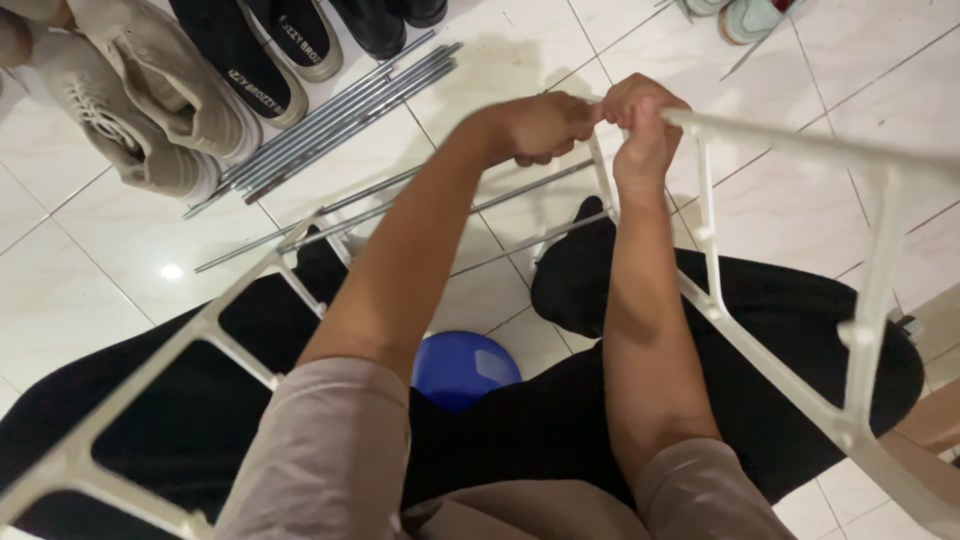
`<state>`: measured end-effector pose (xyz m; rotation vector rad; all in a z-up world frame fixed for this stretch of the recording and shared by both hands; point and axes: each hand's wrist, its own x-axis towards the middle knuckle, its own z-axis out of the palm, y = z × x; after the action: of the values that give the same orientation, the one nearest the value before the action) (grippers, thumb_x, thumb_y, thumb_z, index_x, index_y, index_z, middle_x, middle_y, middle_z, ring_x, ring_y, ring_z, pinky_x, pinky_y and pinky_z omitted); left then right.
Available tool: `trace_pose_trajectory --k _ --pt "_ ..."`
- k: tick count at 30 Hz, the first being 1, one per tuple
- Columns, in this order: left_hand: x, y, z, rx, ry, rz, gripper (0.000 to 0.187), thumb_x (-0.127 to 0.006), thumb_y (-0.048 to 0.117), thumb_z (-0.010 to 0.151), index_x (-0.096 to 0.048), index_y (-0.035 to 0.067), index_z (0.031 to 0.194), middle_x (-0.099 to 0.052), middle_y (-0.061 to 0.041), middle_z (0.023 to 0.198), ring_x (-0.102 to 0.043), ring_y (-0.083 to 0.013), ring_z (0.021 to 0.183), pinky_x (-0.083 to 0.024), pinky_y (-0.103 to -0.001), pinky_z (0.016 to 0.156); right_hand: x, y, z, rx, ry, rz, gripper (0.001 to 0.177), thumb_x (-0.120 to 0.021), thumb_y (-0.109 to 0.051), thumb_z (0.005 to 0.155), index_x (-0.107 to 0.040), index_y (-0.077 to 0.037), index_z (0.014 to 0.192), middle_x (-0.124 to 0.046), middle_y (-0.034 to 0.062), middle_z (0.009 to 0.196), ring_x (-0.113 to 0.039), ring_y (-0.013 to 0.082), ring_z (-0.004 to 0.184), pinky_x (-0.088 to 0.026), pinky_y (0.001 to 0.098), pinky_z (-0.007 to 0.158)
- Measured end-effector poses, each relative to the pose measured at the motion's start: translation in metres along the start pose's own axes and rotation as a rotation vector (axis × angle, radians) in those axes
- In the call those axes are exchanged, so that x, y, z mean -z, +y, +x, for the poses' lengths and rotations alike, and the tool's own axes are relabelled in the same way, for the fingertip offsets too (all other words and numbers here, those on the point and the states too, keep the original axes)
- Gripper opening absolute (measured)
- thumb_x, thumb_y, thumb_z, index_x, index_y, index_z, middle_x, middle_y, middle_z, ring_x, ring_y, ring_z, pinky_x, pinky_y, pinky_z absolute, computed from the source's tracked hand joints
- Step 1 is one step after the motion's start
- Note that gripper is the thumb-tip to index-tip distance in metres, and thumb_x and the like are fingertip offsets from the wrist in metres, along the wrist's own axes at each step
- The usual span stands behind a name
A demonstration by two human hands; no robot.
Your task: The person assembles a white plastic shoe rack by inserting metal rods into the frame slots. They sit on the floor and repeatedly pick up rods, align them with the frame, and push them into place to form the shelves.
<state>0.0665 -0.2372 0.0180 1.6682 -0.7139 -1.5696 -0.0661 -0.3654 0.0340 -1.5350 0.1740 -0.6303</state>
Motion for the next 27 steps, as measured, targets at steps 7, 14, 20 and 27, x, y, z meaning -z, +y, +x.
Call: trace_pose_trajectory --k 7,14,20,27 --pt "-0.032 -0.008 0.009 -0.323 0.605 0.579 0.032 -0.046 0.035 0.105 -0.064 0.009 0.104 -0.061 0.000 0.081 -0.061 -0.0192 0.077 -0.046 -0.033 0.063 -0.010 0.008 0.001 -0.079 0.078 0.004 0.046 -0.046 -0.037 0.113 -0.043 -0.003 0.082 -0.048 0.0060 0.082 -0.046 0.0167 0.080 -0.047 0.0346 0.076" --pt "-0.088 -0.019 0.023 -0.323 1.163 1.029 0.025 -0.054 0.033 0.100 -0.058 0.009 0.104 -0.062 -0.007 0.090 -0.068 -0.0227 0.077 -0.057 -0.038 0.062 -0.016 0.013 -0.004 -0.180 0.134 -0.195 0.041 -0.049 -0.031 0.112 -0.048 -0.002 0.084 -0.050 0.0039 0.085 -0.047 0.0147 0.083 -0.042 0.0305 0.079" --pt "-0.062 -0.008 0.021 -0.216 0.634 0.825 0.037 -0.046 0.038 0.111 -0.059 0.006 0.101 -0.072 -0.016 0.087 -0.074 -0.0292 0.081 -0.059 -0.041 0.068 0.002 0.027 -0.007 -0.198 0.167 -0.249 0.047 -0.051 -0.037 0.108 -0.047 -0.002 0.077 -0.050 0.0046 0.077 -0.045 0.0149 0.076 -0.039 0.0325 0.071" --pt "-0.063 -0.006 0.022 -0.205 0.176 0.566 0.044 -0.050 0.045 0.098 -0.072 0.008 0.090 -0.073 -0.017 0.096 -0.070 -0.0348 0.090 -0.053 -0.049 0.081 0.025 0.046 -0.010 -0.138 0.097 -0.141 0.054 -0.051 -0.043 0.109 -0.046 -0.002 0.075 -0.050 0.0071 0.076 -0.045 0.0174 0.076 -0.038 0.0335 0.074"
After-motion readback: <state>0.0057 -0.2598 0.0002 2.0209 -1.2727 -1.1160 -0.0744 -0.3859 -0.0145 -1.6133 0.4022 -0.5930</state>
